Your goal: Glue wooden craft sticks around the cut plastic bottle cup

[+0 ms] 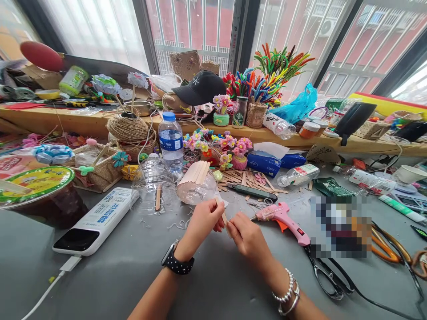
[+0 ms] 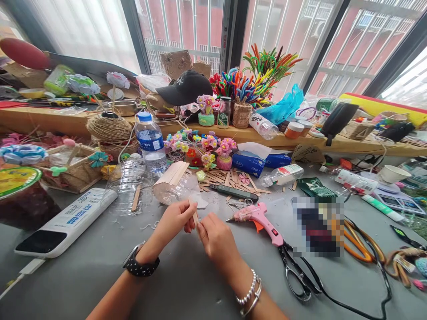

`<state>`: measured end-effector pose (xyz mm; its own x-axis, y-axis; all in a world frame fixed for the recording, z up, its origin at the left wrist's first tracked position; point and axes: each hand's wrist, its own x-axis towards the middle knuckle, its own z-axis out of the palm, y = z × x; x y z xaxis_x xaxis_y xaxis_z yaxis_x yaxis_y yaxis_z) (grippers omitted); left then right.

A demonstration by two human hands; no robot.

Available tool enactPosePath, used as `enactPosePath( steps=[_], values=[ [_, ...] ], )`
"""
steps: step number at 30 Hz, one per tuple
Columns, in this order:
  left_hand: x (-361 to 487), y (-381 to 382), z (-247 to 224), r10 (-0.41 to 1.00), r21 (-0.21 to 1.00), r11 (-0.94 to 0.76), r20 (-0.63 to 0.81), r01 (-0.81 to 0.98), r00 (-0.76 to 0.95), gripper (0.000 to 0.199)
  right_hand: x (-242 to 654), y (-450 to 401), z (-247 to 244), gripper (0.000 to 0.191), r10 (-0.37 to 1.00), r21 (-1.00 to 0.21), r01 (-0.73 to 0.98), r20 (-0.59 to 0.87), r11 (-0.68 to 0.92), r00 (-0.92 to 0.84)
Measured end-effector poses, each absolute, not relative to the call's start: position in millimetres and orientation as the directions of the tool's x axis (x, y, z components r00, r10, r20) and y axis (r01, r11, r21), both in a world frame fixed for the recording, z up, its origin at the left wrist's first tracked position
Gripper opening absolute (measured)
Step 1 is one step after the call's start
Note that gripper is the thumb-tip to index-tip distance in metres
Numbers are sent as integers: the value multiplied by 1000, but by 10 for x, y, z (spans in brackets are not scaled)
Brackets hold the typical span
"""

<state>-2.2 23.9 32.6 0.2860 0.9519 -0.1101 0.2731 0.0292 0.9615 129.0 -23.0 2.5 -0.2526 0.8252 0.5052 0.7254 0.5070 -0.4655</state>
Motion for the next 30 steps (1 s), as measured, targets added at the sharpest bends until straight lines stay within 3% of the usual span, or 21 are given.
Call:
enactPosePath(
  steps=[7,13,19,30],
  values=[
    [-39,276,297,931,942,42,-158,334,329,33,1258,-241,7,28,824,-431,739,485,517,-294],
    [-39,252,330,942,924,-46,-87,380,325,34,1317,-244,105,24,890,-627,632,315,456,-330],
    [-12,198,337,958,903,-156,40,400,284,34,1344,-232,180,27,915,-735,551,259,395,-310],
    [-21,211,317,966,913,-138,39,384,254,35,1387,-243,254,23,911,-773,510,210,378,-355]
  ],
)
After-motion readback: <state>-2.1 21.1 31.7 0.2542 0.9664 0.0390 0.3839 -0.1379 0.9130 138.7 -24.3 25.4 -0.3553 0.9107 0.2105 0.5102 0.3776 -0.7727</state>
